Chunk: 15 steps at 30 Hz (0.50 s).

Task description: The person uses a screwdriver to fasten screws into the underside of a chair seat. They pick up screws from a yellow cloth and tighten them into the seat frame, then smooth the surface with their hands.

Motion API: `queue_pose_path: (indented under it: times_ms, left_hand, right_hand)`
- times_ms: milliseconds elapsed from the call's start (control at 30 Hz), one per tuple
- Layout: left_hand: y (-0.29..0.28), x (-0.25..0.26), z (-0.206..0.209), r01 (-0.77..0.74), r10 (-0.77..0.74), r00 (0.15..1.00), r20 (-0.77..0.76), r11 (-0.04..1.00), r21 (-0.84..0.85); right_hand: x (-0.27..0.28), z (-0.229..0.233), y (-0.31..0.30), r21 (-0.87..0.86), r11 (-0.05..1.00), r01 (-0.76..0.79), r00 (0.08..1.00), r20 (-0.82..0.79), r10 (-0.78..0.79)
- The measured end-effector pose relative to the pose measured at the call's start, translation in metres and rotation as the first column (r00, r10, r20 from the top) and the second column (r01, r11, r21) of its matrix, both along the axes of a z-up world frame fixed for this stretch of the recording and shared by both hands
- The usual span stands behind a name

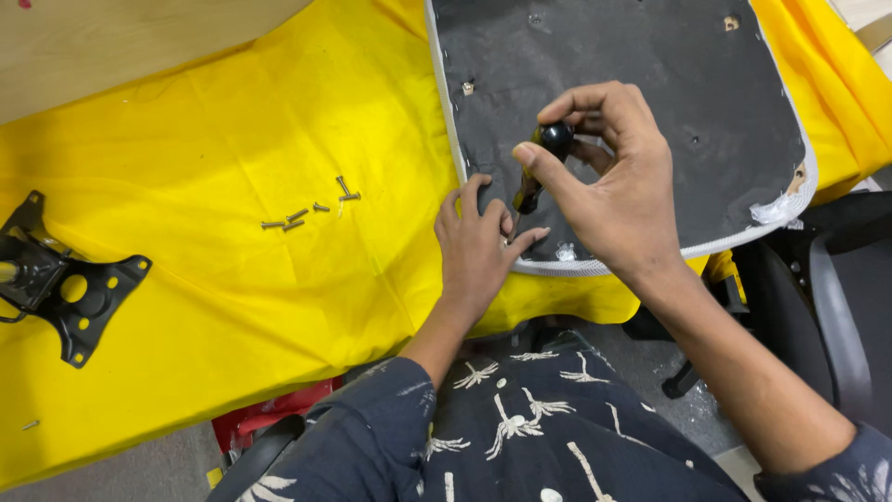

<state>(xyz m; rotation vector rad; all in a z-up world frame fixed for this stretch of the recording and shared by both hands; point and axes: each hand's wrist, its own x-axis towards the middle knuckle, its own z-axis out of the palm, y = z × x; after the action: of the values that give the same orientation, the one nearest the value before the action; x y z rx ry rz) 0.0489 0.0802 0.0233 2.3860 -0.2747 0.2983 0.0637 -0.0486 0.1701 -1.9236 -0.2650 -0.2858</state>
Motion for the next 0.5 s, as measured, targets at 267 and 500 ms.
queue_pose_path:
  times_ms: [267,500]
  left_hand:
    - [0.032,0.001,-0.013,0.219,-0.234,0.97,-0.07,0.961,-0.171]
    - [0.04,0.0,-0.024,0.285,-0.321,0.943,-0.094,0.919,-0.272]
  right_hand:
    - [-0.006,0.005,-0.005,0.022,1.0,-0.009,1.0,-0.011,0.009]
    - [-0.017,-0.011,-0.002,-0.07,0.997,-0.04,0.97,0.235,0.056]
